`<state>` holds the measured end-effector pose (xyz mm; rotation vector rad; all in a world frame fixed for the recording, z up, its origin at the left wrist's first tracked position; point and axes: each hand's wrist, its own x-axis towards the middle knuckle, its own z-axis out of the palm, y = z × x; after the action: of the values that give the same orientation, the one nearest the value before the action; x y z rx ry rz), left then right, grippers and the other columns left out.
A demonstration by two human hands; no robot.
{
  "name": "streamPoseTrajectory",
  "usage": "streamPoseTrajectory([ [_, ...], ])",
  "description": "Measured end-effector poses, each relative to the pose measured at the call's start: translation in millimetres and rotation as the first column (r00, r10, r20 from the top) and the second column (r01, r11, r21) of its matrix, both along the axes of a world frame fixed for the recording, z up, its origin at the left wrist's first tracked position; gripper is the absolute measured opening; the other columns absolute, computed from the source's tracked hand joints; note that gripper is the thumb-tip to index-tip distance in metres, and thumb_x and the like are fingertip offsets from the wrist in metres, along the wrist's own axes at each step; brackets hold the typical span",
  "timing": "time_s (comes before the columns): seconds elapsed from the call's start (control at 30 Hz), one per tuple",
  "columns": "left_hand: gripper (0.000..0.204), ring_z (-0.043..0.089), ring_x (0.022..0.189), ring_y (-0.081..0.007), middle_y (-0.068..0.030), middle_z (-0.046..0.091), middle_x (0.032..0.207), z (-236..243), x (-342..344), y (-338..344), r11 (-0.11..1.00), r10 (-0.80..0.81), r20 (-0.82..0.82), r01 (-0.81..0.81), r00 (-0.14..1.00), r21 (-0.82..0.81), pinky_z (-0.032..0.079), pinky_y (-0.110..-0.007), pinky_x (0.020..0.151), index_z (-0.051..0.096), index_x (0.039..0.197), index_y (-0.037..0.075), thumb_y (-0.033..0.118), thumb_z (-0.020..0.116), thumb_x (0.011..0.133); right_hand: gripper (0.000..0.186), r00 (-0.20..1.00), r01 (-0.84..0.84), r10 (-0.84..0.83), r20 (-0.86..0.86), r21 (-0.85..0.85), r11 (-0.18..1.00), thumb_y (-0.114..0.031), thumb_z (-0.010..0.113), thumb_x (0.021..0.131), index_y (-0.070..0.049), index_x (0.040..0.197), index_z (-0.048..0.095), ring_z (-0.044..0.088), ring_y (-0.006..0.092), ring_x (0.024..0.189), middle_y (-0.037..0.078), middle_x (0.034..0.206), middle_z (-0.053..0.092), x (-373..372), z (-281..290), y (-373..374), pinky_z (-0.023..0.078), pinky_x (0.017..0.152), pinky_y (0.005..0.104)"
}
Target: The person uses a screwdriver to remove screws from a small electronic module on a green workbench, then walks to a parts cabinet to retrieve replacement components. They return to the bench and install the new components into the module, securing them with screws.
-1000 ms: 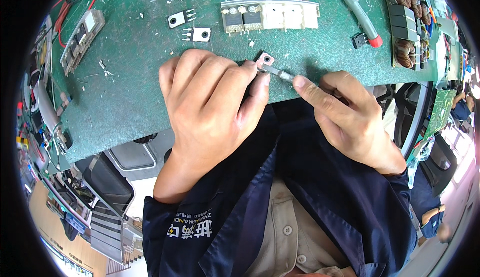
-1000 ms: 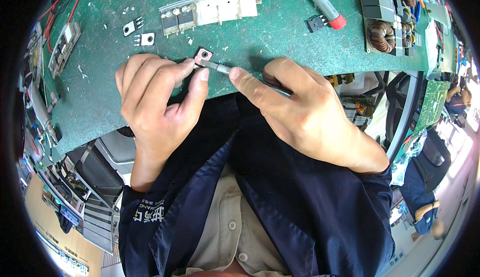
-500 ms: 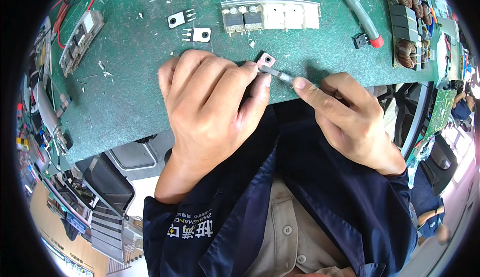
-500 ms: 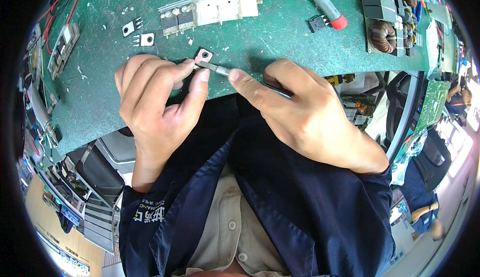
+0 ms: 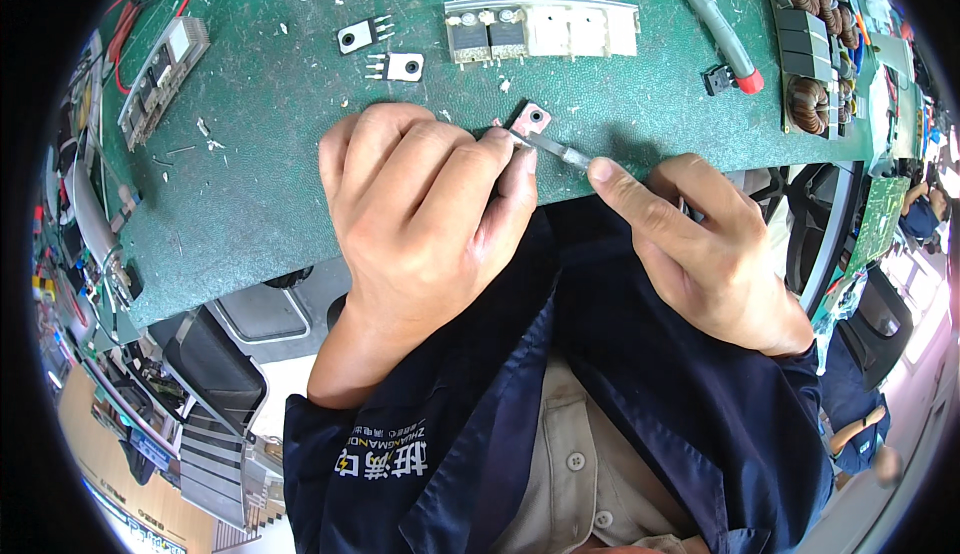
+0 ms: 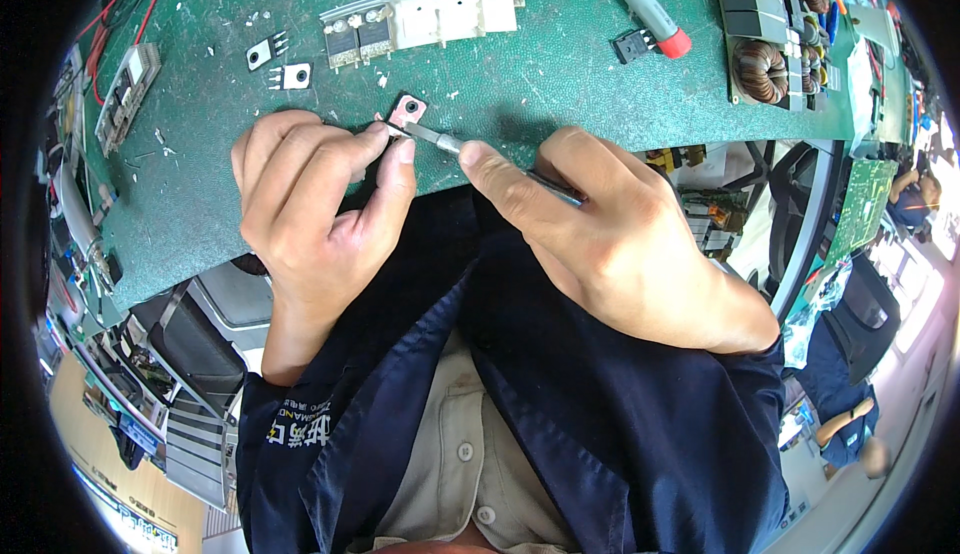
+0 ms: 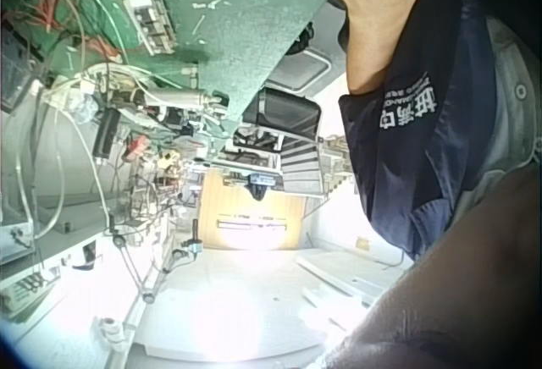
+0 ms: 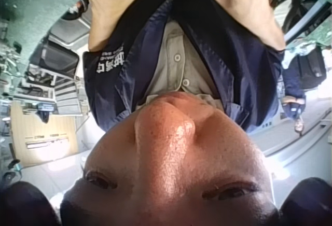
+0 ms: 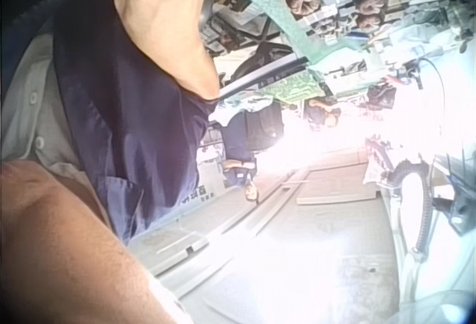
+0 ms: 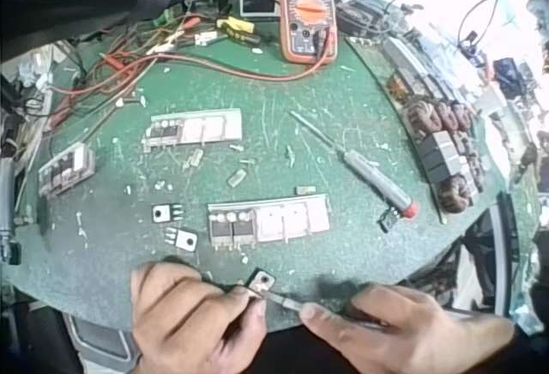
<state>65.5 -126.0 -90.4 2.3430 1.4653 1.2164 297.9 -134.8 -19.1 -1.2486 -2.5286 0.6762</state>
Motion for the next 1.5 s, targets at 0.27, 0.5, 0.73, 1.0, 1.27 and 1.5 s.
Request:
streamPoseTrajectory([
  [0.27, 0.022, 0.062, 0.081, -0.0199, 0.0029, 0.061, 0.076, -0.4, 0.9, 1.1, 1.000, -0.005, 0.013, 0.005, 1.000, -0.007, 0.041, -0.039, 0.083, 0.069, 0.081, 0.011, 0.009, 0.085, 0.066, 0.060, 1.000, -0.001, 0.001, -0.012, 0.022, 1.000, 0.002, 0.076, 0.073, -0.006, 0.132, 0.070, 0.052, 0.0197, 0.068, 0.005, 0.083, 0.043, -1.5, -5.3, -1.4, 0.050, 0.058, 0.0337],
  [0.5, 0.022, 0.062, 0.080, -0.0204, 0.0030, 0.061, 0.076, -1.1, 0.8, 1.3, 1.000, -0.008, 0.020, 0.009, 1.000, -0.016, 0.040, -0.039, 0.082, 0.069, 0.080, 0.011, 0.008, 0.085, 0.066, 0.060, 1.000, -0.007, 0.009, -0.024, 0.072, 0.997, 0.002, 0.077, 0.071, -0.005, 0.130, 0.070, 0.052, 0.0196, 0.068, 0.005, 0.082, 0.042, -3.3, -10.8, -1.9, 0.050, 0.058, 0.0333],
  [0.73, 0.021, 0.061, 0.080, -0.0200, 0.0035, 0.061, 0.076, -0.7, 1.0, 1.6, 1.000, -0.009, 0.023, 0.009, 1.000, -0.029, 0.039, -0.039, 0.083, 0.068, 0.079, 0.012, 0.008, 0.085, 0.067, 0.061, 1.000, -0.009, 0.011, -0.027, 0.087, 0.996, 0.002, 0.076, 0.070, -0.005, 0.130, 0.070, 0.053, 0.0203, 0.068, 0.005, 0.081, 0.043, -4.1, -12.8, -2.3, 0.049, 0.059, 0.0339],
  [1.0, 0.021, 0.061, 0.081, -0.0191, 0.0041, 0.061, 0.076, 0.0, 2.0, 2.1, 0.999, -0.004, 0.025, 0.005, 1.000, -0.040, 0.039, -0.038, 0.084, 0.068, 0.078, 0.012, 0.009, 0.085, 0.067, 0.063, 0.999, -0.015, 0.018, -0.042, 0.079, 0.997, 0.003, 0.075, 0.069, -0.003, 0.131, 0.069, 0.053, 0.0209, 0.069, 0.005, 0.083, 0.044, -4.9, -13.9, -2.7, 0.049, 0.060, 0.0339],
  [1.27, 0.021, 0.061, 0.081, -0.0194, 0.0041, 0.061, 0.075, -0.2, 2.9, 2.1, 0.999, 0.007, 0.022, -0.006, 1.000, -0.038, 0.039, -0.038, 0.083, 0.068, 0.078, 0.012, 0.009, 0.085, 0.067, 0.068, 0.995, 0.012, -0.004, -0.100, 0.076, 0.997, 0.017, 0.071, 0.066, -0.001, 0.132, 0.068, 0.051, 0.0212, 0.065, 0.007, 0.079, 0.046, -6.1, -15.8, -3.7, 0.045, 0.057, 0.0359],
  [1.5, 0.020, 0.062, 0.081, -0.0198, 0.0040, 0.062, 0.075, 0.4, 2.6, 1.8, 0.999, -0.001, 0.011, 0.001, 1.000, -0.035, 0.040, -0.039, 0.083, 0.070, 0.080, 0.012, 0.010, 0.085, 0.067, 0.066, 0.993, 0.021, -0.011, -0.121, 0.084, 0.996, 0.017, 0.071, 0.066, 0.000, 0.130, 0.069, 0.051, 0.0222, 0.066, 0.006, 0.079, 0.048, -7.1, -20.1, -3.3, 0.045, 0.058, 0.0364],
])
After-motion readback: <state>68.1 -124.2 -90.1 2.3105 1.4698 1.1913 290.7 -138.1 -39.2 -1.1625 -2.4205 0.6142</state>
